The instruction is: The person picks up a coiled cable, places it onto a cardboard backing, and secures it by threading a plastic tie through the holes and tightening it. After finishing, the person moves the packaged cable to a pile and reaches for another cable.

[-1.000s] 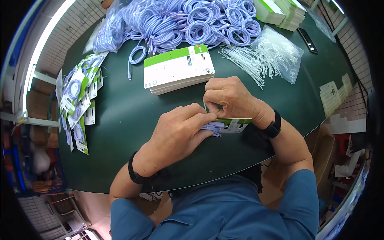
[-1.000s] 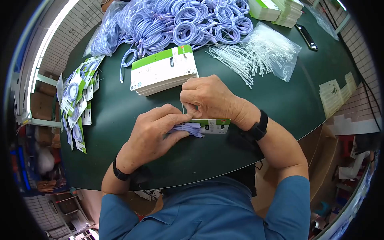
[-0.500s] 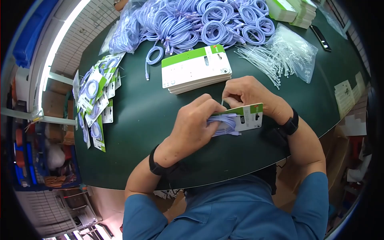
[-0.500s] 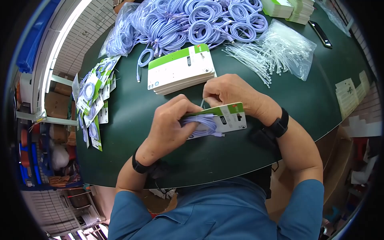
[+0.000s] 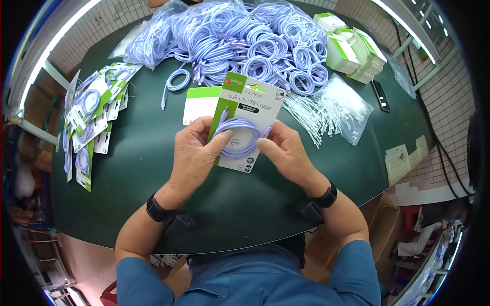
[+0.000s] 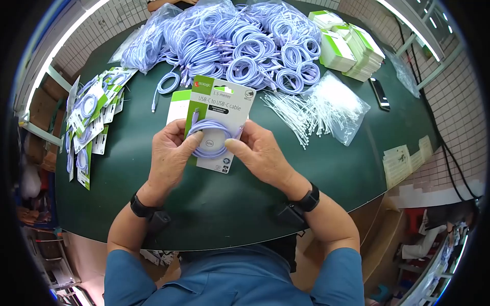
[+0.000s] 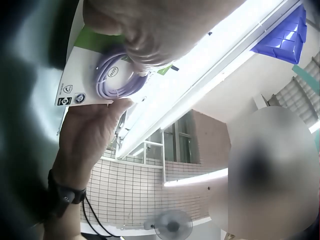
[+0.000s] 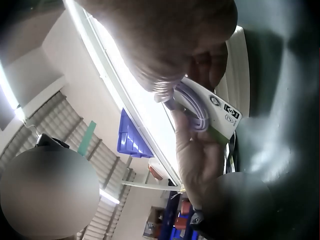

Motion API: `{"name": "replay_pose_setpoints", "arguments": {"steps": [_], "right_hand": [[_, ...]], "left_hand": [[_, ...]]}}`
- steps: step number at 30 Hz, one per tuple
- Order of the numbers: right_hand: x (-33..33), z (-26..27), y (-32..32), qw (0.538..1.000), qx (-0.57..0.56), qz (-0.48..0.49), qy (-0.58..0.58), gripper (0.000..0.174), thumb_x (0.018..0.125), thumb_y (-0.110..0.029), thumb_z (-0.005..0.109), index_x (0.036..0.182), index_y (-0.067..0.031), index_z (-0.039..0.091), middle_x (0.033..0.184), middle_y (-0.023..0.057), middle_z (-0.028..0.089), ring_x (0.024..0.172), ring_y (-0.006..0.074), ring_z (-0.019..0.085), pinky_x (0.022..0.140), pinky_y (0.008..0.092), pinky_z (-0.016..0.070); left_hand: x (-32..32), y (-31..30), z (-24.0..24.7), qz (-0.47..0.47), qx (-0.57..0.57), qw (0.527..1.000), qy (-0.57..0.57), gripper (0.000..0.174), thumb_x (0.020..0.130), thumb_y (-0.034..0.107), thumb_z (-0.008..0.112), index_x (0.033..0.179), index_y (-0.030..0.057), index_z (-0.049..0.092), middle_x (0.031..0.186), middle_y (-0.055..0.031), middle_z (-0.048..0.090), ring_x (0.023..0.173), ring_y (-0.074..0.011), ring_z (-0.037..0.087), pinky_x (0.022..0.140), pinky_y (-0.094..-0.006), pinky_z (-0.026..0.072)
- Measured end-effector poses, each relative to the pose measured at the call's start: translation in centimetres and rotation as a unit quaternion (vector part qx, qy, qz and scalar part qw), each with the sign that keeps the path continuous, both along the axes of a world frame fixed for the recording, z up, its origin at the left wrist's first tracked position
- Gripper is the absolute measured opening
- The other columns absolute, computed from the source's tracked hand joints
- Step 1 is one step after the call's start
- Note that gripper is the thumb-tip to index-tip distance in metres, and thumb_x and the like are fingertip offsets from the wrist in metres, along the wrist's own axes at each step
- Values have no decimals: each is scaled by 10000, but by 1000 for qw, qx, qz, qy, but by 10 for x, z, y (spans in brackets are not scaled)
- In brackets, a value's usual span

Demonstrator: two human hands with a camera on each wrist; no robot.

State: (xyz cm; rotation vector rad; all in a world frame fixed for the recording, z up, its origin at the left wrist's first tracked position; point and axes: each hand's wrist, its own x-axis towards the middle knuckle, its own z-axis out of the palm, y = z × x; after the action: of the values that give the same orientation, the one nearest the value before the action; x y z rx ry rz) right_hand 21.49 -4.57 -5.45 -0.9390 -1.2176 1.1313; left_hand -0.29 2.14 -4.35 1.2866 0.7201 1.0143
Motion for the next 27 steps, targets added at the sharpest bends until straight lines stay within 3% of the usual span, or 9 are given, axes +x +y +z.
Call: {"name": "replay_pose_setpoints", "arguments": {"steps": [4, 8, 15, 20, 27], "right_hand": [[0, -1, 0, 999, -25, 5, -28, 372, 1049, -238, 713, 1278, 54, 691, 1121, 70, 753, 995, 111, 673, 873, 278, 565], [15, 0, 0, 997, -66, 42, -9, 440, 1015, -280, 755, 1301, 47, 687, 1145, 100, 763, 1035, 152, 703, 929, 313, 566], [33, -6, 6, 969, -194, 130, 81, 358, 970, -258, 805, 1231, -22, 734, 1058, 26, 762, 877, 77, 672, 765, 239, 531], [31, -4, 3, 976, -177, 118, 43, 350, 984, -295, 792, 1212, -35, 736, 1025, 5, 753, 816, 47, 636, 696, 214, 489], [22, 1, 1, 992, -118, 51, -2, 351, 1052, -310, 710, 1186, 11, 760, 1047, 51, 770, 888, 85, 683, 751, 262, 553]], "left_hand": [[-1, -2, -7, -48, -34, 998, -36, 267, 1018, 102, 734, 1237, -48, 697, 1106, -98, 763, 946, -105, 705, 868, -273, 585], [3, -6, -12, -69, -91, 990, -83, 278, 1036, 164, 730, 1237, -26, 703, 1124, -83, 757, 972, -102, 691, 882, -283, 577], [11, -19, -28, -81, -155, 978, -115, 262, 1040, 176, 729, 1230, -3, 697, 1132, -62, 742, 989, -102, 668, 934, -295, 551], [11, -17, -27, -85, -118, 984, -100, 261, 1040, 173, 729, 1231, -1, 690, 1122, -56, 740, 983, -101, 668, 931, -295, 550], [11, -16, -28, -69, -86, 991, -82, 287, 1036, 202, 741, 1231, -3, 695, 1133, -64, 747, 983, -102, 680, 898, -283, 561]]}}
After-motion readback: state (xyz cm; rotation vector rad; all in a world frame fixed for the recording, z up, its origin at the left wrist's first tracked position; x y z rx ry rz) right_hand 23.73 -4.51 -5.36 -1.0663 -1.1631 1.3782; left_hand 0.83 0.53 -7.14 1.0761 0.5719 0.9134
